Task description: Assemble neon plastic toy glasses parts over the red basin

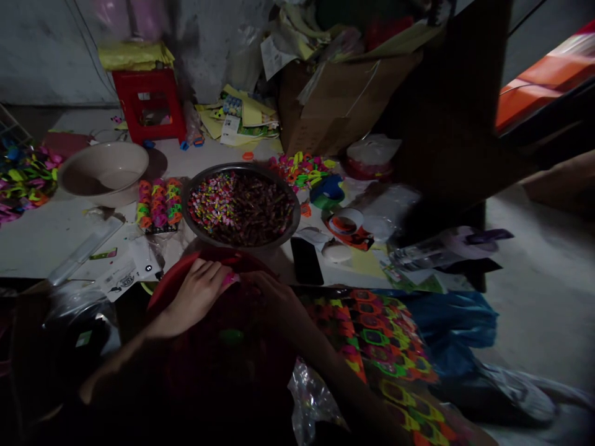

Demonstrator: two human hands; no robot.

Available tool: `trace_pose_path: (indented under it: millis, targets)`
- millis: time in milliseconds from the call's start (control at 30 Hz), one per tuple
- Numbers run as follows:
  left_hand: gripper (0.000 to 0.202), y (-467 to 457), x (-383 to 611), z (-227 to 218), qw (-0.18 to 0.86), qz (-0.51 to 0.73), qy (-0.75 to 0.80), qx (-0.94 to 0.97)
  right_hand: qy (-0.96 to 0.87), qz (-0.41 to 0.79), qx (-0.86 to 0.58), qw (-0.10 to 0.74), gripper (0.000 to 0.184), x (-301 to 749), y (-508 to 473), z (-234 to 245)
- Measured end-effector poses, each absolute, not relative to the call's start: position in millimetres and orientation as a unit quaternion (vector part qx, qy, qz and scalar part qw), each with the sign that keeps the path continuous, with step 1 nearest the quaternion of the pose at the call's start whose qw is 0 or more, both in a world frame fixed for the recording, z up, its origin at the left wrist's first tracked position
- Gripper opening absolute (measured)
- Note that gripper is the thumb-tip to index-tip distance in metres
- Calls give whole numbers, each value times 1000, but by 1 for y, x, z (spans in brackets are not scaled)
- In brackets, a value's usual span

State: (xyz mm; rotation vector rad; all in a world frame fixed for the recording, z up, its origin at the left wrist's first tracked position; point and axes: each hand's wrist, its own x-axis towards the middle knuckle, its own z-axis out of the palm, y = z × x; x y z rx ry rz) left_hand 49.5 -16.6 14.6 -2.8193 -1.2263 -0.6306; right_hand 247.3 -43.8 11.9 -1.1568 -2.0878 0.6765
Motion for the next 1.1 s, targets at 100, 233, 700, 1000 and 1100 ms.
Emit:
trace_pose_path:
  millis: [100,233,700,1000,1100]
  targets:
    - [22,-16,46,6,16,-194,-373,-907,-800,283,-441,291,40,249,-42,15]
    - [17,-17,45,-12,44,-177,-350,-919,-805,314,-443,237,38,250,-41,13]
    - [27,10,16,-41,-204,-185,-473,-837,-656,396,-571,295,20,361,24,28]
    - [22,29,62,-90,-168,-133,-440,-872,-534,383,-598,460,31,340,48,-14]
    - [20,29,62,-92,-163,-148,-440,-871,-560,446,-558,420,30,317,36,-33]
